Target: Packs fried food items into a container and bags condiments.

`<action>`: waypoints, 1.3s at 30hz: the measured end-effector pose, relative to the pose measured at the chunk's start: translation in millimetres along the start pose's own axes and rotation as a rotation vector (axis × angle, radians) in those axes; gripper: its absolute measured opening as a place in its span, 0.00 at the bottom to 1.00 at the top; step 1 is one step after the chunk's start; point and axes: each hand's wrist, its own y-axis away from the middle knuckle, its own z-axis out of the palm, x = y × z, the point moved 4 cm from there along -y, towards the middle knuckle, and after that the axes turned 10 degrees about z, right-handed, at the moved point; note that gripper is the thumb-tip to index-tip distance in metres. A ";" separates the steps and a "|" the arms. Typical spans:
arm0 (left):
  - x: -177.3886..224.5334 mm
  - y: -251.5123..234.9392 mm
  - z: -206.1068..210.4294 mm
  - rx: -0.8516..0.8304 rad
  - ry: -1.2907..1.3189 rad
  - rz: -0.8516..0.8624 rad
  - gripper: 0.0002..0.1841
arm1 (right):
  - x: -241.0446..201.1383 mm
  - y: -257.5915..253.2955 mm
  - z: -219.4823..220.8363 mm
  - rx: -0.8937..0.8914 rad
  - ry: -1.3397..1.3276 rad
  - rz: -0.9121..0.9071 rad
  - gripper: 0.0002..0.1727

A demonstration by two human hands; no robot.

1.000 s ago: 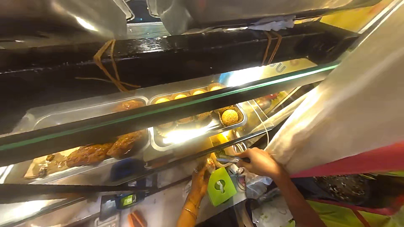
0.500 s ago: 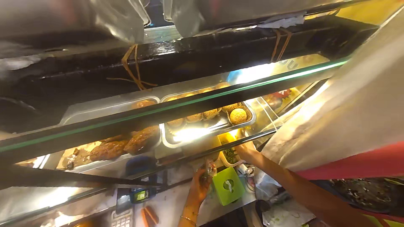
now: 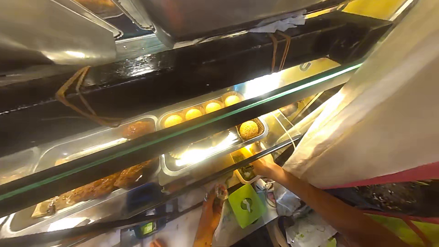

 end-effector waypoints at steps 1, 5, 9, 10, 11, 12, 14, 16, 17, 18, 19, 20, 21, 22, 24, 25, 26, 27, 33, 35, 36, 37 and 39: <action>-3.6 -1.7 1.2 -0.007 -0.010 -0.006 0.12 | 5.1 3.5 -8.4 -0.063 0.035 0.054 0.23; -18.3 -4.1 14.3 -0.108 0.005 -0.022 0.13 | 37.2 31.3 -41.9 -0.157 -0.068 0.076 0.18; -32.5 1.9 36.6 -0.176 0.057 -0.051 0.13 | 65.5 52.9 -35.7 -0.140 -0.388 -0.144 0.17; -36.1 3.5 42.1 -0.193 0.074 -0.068 0.13 | 65.5 59.6 -32.9 -0.151 -0.442 -0.183 0.17; -39.8 4.5 46.5 -0.209 0.090 -0.086 0.12 | 62.8 66.0 -30.0 -0.158 -0.464 -0.199 0.18; -42.8 5.8 51.0 -0.217 0.104 -0.103 0.12 | 57.0 73.1 -27.5 -0.164 -0.447 -0.202 0.18; -47.4 7.9 58.8 -0.226 0.127 -0.132 0.11 | 40.4 87.7 -24.8 -0.186 -0.328 -0.178 0.19; -51.5 8.5 62.2 -0.218 0.146 -0.158 0.12 | 28.5 100.5 -25.0 -0.191 -0.232 -0.171 0.20; -53.4 7.8 61.0 -0.220 0.166 -0.162 0.13 | 27.1 104.9 -27.0 -0.181 -0.218 -0.176 0.21; -54.8 6.6 58.6 -0.216 0.190 -0.150 0.14 | 29.1 107.2 -29.3 -0.164 -0.222 -0.181 0.22; -55.0 5.5 55.3 -0.216 0.215 -0.130 0.15 | 33.1 108.4 -31.6 -0.135 -0.249 -0.182 0.22; -54.6 3.4 50.7 -0.235 0.256 -0.108 0.16 | 37.7 109.1 -34.0 -0.097 -0.291 -0.169 0.23; -53.5 1.0 45.8 -0.256 0.294 -0.091 0.17 | 41.3 108.3 -36.7 -0.051 -0.325 -0.130 0.22; -51.4 -0.6 42.3 -0.258 0.304 -0.076 0.18 | 42.6 105.7 -39.9 -0.006 -0.329 -0.062 0.21; -46.7 -1.4 37.2 -0.231 0.267 -0.053 0.19 | 38.6 90.7 -40.3 0.055 -0.262 0.099 0.20; -45.4 -2.3 33.7 -0.216 0.253 -0.052 0.19 | 34.2 78.5 -36.5 0.066 -0.221 0.171 0.19; -44.2 -3.2 31.0 -0.205 0.245 -0.053 0.19 | 27.9 65.1 -31.7 0.059 -0.201 0.214 0.19; -42.6 -3.7 29.6 -0.190 0.221 -0.047 0.20 | 19.7 50.7 -26.9 0.034 -0.186 0.233 0.20; -34.4 -5.4 19.4 -0.157 0.117 0.028 0.19 | -18.5 -20.3 7.6 0.007 -0.463 0.095 0.25; -30.1 -4.2 17.9 -0.150 0.127 0.038 0.18 | -22.3 -26.7 14.4 -0.034 -0.550 0.096 0.26; -27.8 -4.1 16.6 -0.146 0.128 0.038 0.19 | -23.8 -25.4 14.8 -0.048 -0.570 0.098 0.26; -25.6 -4.6 14.9 -0.140 0.134 0.037 0.20 | -24.5 -24.6 15.6 -0.040 -0.567 0.096 0.26; -23.1 -6.4 10.7 -0.138 0.160 0.039 0.21 | -25.5 -23.4 15.6 -0.029 -0.519 0.087 0.26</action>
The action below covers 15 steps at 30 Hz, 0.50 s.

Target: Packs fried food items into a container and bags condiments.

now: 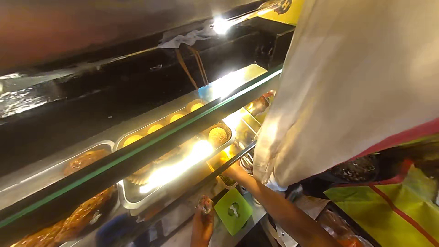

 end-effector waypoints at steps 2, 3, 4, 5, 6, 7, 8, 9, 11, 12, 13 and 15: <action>-0.2 -1.4 -2.8 0.004 0.015 -0.005 0.21 | 1.4 -2.1 4.1 -0.011 0.015 -0.002 0.26; -1.2 -1.4 -2.9 0.006 0.014 -0.006 0.20 | 3.3 -2.7 6.8 -0.023 0.003 0.000 0.26; -2.1 -1.6 -1.9 0.005 0.013 -0.005 0.20 | 4.8 -3.6 8.6 -0.024 -0.009 -0.004 0.26; -2.5 -2.0 0.0 0.000 0.007 -0.003 0.19 | 5.9 -5.3 9.1 -0.016 -0.012 -0.009 0.25; -2.9 -1.9 1.7 0.000 -0.005 -0.002 0.19 | 7.0 -7.3 8.7 -0.002 -0.001 -0.011 0.25; -3.4 -1.4 2.7 0.001 -0.017 -0.001 0.18 | 6.8 -5.6 5.4 0.003 0.019 -0.001 0.25; -3.9 -1.1 3.2 0.003 -0.032 -0.003 0.18 | 6.1 -0.4 -0.8 0.007 0.046 0.010 0.25; -4.5 -1.1 4.5 0.007 -0.047 -0.008 0.18 | 5.0 7.1 -9.1 0.021 0.075 0.015 0.25; -5.4 -1.0 8.1 0.021 -0.083 -0.023 0.17 | 5.2 23.8 -25.7 0.056 0.139 0.016 0.24; -6.6 -1.1 9.6 0.034 -0.099 -0.036 0.17 | 7.5 30.5 -32.7 0.070 0.184 0.026 0.24; -8.3 -1.2 10.6 0.050 -0.108 -0.047 0.17 | 10.5 37.1 -40.0 0.078 0.226 0.041 0.23; -12.7 -2.8 14.2 0.061 -0.113 -0.063 0.16 | 16.2 55.9 -58.2 0.065 0.223 0.061 0.20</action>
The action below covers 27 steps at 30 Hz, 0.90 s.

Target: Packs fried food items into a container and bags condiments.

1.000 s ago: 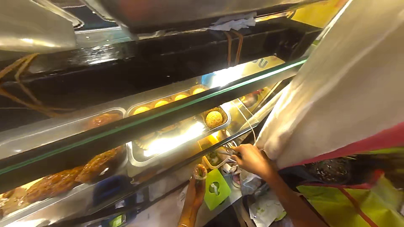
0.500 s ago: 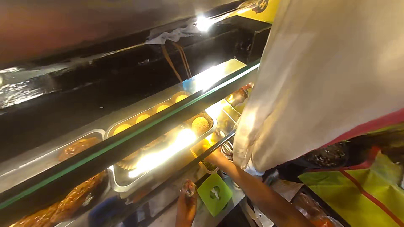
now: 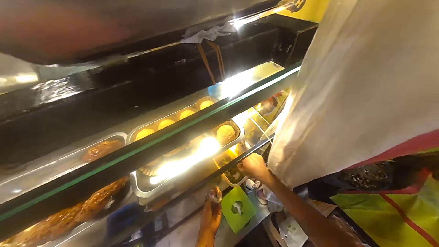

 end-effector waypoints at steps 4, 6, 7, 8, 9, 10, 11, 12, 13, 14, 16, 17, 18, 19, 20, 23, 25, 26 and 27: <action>-8.7 -1.2 12.5 -0.033 0.040 -0.026 0.15 | 24.9 36.2 -16.6 -0.072 -0.250 -0.152 0.18; -13.2 -0.6 16.1 -0.045 0.001 -0.052 0.14 | 33.9 46.6 -2.9 -0.101 -0.318 -0.247 0.19; -15.5 0.2 17.0 -0.059 -0.009 -0.076 0.14 | 36.7 51.0 8.0 -0.112 -0.288 -0.269 0.20; -17.3 2.0 18.9 -0.056 -0.023 -0.106 0.14 | 37.9 55.7 19.0 -0.122 -0.216 -0.264 0.21; -19.3 3.4 20.4 -0.055 -0.030 -0.133 0.14 | 37.9 59.6 29.4 -0.127 -0.121 -0.241 0.22; -21.6 4.4 20.4 -0.044 -0.034 -0.159 0.14 | 37.2 62.8 37.5 -0.136 -0.032 -0.226 0.22; -24.1 5.5 18.2 -0.038 -0.032 -0.182 0.14 | 36.9 64.8 42.5 -0.157 0.033 -0.219 0.23; -26.5 6.5 15.1 -0.031 -0.025 -0.198 0.14 | 37.1 65.8 43.9 -0.180 0.076 -0.222 0.24; -28.4 6.9 12.2 -0.023 -0.012 -0.202 0.14 | 38.2 66.1 42.3 -0.191 0.087 -0.231 0.24; -29.6 6.7 10.1 -0.023 0.011 -0.198 0.15 | 40.7 66.1 38.2 -0.182 0.063 -0.247 0.25; -27.5 5.3 6.4 -0.030 0.060 -0.171 0.16 | 46.1 65.1 24.7 -0.129 -0.043 -0.261 0.26; -24.6 3.8 4.1 -0.052 0.095 -0.152 0.16 | 45.9 63.2 16.8 -0.095 -0.079 -0.246 0.25; -21.2 1.5 1.8 -0.083 0.130 -0.129 0.17 | 42.2 59.4 9.2 -0.057 -0.083 -0.212 0.23; -17.6 0.0 0.3 -0.098 0.150 -0.111 0.17 | 35.7 53.5 3.2 -0.021 -0.049 -0.160 0.21; -14.9 -0.5 -0.9 -0.093 0.153 -0.100 0.18 | 27.6 45.9 -0.1 -0.006 0.023 -0.096 0.19; -10.4 0.0 -5.2 -0.068 0.124 -0.072 0.18 | 0.4 13.0 11.7 -0.066 0.175 0.027 0.20; -8.9 0.0 -6.7 -0.067 0.122 -0.051 0.18 | -16.0 -13.0 32.3 -0.139 0.223 0.040 0.24; -7.6 0.5 -6.9 -0.067 0.111 -0.043 0.18 | -22.8 -21.4 42.0 -0.164 0.213 0.020 0.25; -6.3 0.7 -7.7 -0.067 0.108 -0.037 0.18 | -27.9 -28.1 50.5 -0.182 0.196 0.008 0.26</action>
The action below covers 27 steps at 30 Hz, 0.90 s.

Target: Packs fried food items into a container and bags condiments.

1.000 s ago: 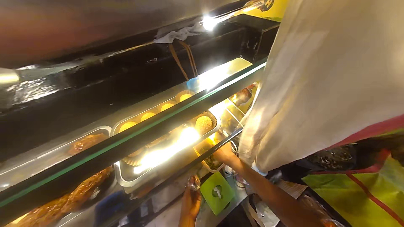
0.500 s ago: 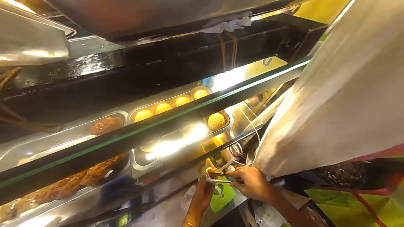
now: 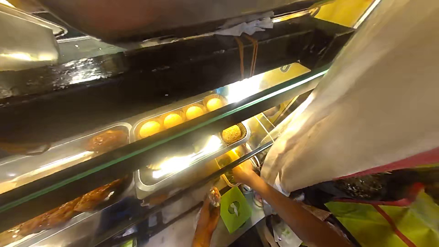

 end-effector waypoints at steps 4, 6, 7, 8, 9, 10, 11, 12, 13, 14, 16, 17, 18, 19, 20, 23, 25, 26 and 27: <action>10.3 -0.8 -3.7 0.001 -0.039 0.011 0.18 | -4.7 -9.2 5.4 0.022 -0.036 -0.011 0.27; 13.3 -0.1 -1.9 0.044 -0.087 0.005 0.17 | 5.8 1.0 -3.8 0.050 -0.044 0.013 0.26; 13.3 -0.8 -1.0 0.066 -0.100 0.002 0.17 | 13.4 6.8 -10.1 0.058 -0.043 0.034 0.23; 13.0 -1.0 -0.2 0.082 -0.109 -0.002 0.16 | 21.8 13.6 -16.2 0.056 -0.045 0.050 0.20; 12.1 -0.9 1.3 0.101 -0.122 -0.006 0.15 | 31.8 20.5 -20.9 0.056 -0.065 0.049 0.18; 10.4 -0.7 3.2 0.114 -0.135 -0.010 0.15 | 43.2 27.1 -24.1 0.057 -0.105 0.028 0.17; 8.4 -0.3 5.2 0.111 -0.145 -0.010 0.15 | 54.2 34.0 -26.9 0.057 -0.158 -0.003 0.17; 6.2 0.2 7.4 0.093 -0.142 -0.010 0.15 | 63.7 41.5 -29.3 0.053 -0.223 -0.044 0.18; 3.9 0.9 10.5 0.070 -0.131 -0.014 0.15 | 71.4 49.7 -31.0 0.043 -0.294 -0.092 0.19; 0.9 1.1 13.9 0.054 -0.115 -0.025 0.14 | 77.6 57.3 -31.0 0.043 -0.363 -0.150 0.19; -6.0 1.4 19.3 0.044 -0.074 -0.060 0.14 | 83.5 69.3 -25.6 0.040 -0.436 -0.244 0.20; -9.3 1.5 21.4 0.021 -0.034 -0.079 0.14 | 81.8 75.6 -22.1 0.038 -0.439 -0.264 0.20; -11.9 2.1 23.9 -0.002 0.005 -0.100 0.14 | 77.8 82.1 -18.8 0.044 -0.408 -0.268 0.20; -14.0 3.0 26.8 -0.012 0.040 -0.119 0.15 | 72.5 88.3 -15.5 0.052 -0.351 -0.250 0.21; -15.6 3.9 29.7 -0.005 0.052 -0.138 0.15 | 67.3 93.2 -12.1 0.058 -0.279 -0.229 0.22; -18.3 2.8 31.1 0.012 0.071 -0.136 0.17 | 62.3 102.4 -9.9 0.070 -0.239 -0.271 0.23; -16.3 0.1 25.6 -0.055 0.096 -0.099 0.18 | 69.0 103.9 -16.1 0.103 -0.334 -0.285 0.23; -14.5 -0.8 21.9 -0.091 0.110 -0.084 0.18 | 72.5 103.2 -20.4 0.125 -0.373 -0.266 0.22; -12.4 -1.2 18.9 -0.120 0.135 -0.070 0.18 | 74.7 100.4 -24.5 0.163 -0.386 -0.230 0.22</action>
